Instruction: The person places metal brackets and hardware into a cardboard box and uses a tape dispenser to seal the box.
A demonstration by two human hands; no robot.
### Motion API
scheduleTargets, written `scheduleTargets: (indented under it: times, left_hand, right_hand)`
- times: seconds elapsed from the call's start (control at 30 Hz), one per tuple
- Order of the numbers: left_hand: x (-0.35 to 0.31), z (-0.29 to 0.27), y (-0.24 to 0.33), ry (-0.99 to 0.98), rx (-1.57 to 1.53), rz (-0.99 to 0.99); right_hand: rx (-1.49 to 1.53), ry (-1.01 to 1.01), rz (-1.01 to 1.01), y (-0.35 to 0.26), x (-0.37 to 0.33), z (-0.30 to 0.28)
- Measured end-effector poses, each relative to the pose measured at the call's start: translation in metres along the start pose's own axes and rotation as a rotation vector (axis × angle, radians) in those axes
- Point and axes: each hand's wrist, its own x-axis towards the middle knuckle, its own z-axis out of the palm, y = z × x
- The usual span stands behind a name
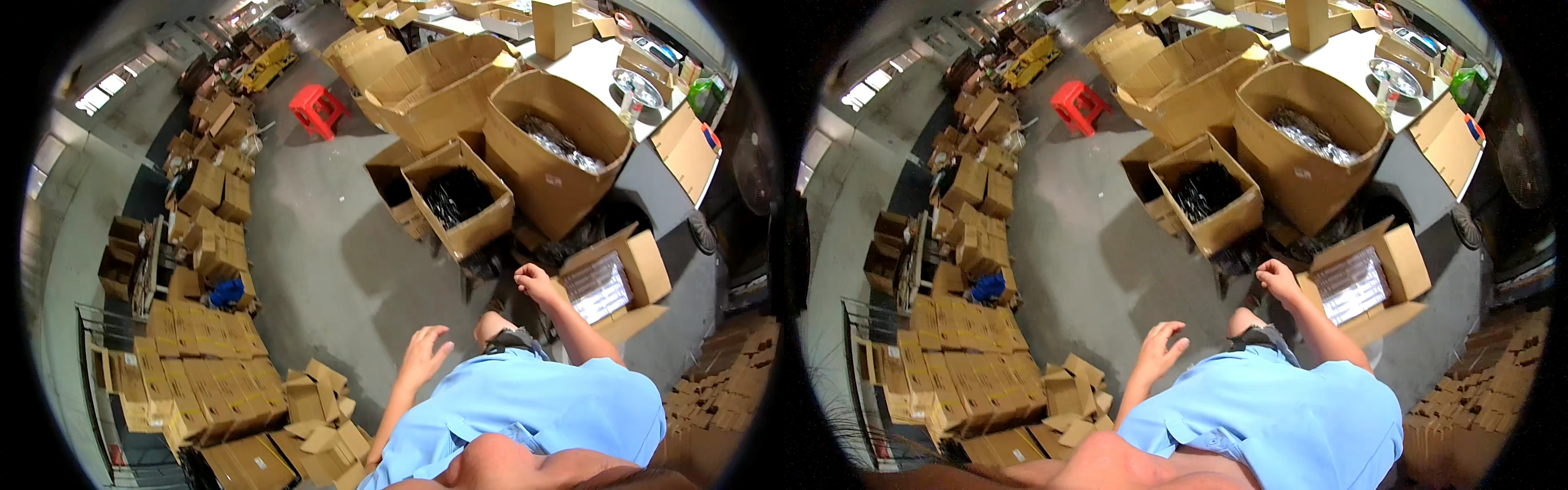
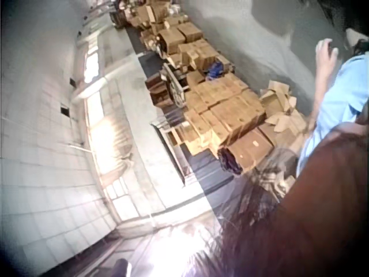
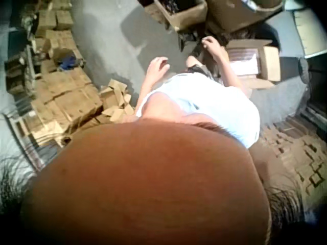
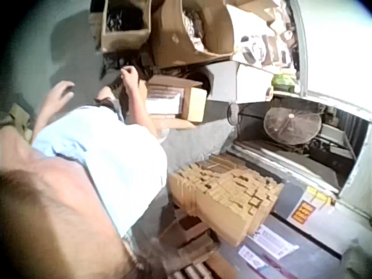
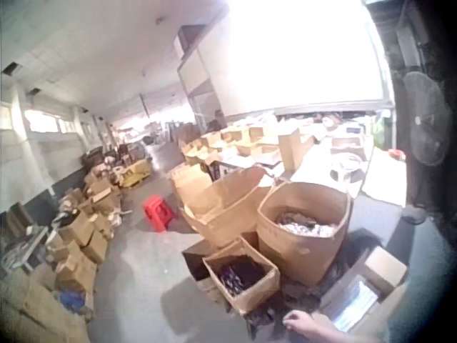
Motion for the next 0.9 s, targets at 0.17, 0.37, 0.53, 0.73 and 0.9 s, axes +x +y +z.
scheduleTargets:
  times: [0.17,0.37,0.53,0.73,0.9]
  left_hand:
    - [0.114,-0.058,-0.032,-0.108,0.105,0.069]
    - [0.279,-0.138,-0.044,-0.1,0.235,0.27]
    - [0.453,-0.208,-0.048,-0.104,0.3,0.483]
    - [0.747,-0.233,-0.101,-0.152,0.497,0.494]
    - [0.9,-0.139,-0.126,-0.498,0.788,0.259]
  right_hand:
    - [-0.417,-0.027,-0.394,-0.087,0.079,0.051]
    - [-0.698,0.276,-0.617,-0.166,0.141,0.043]
    - [-0.789,0.701,-0.593,-0.204,0.181,-0.01]
    - [-0.863,1.02,-0.427,-0.197,0.228,-0.046]
    - [-1.093,1.204,-0.139,-0.195,0.247,-0.041]
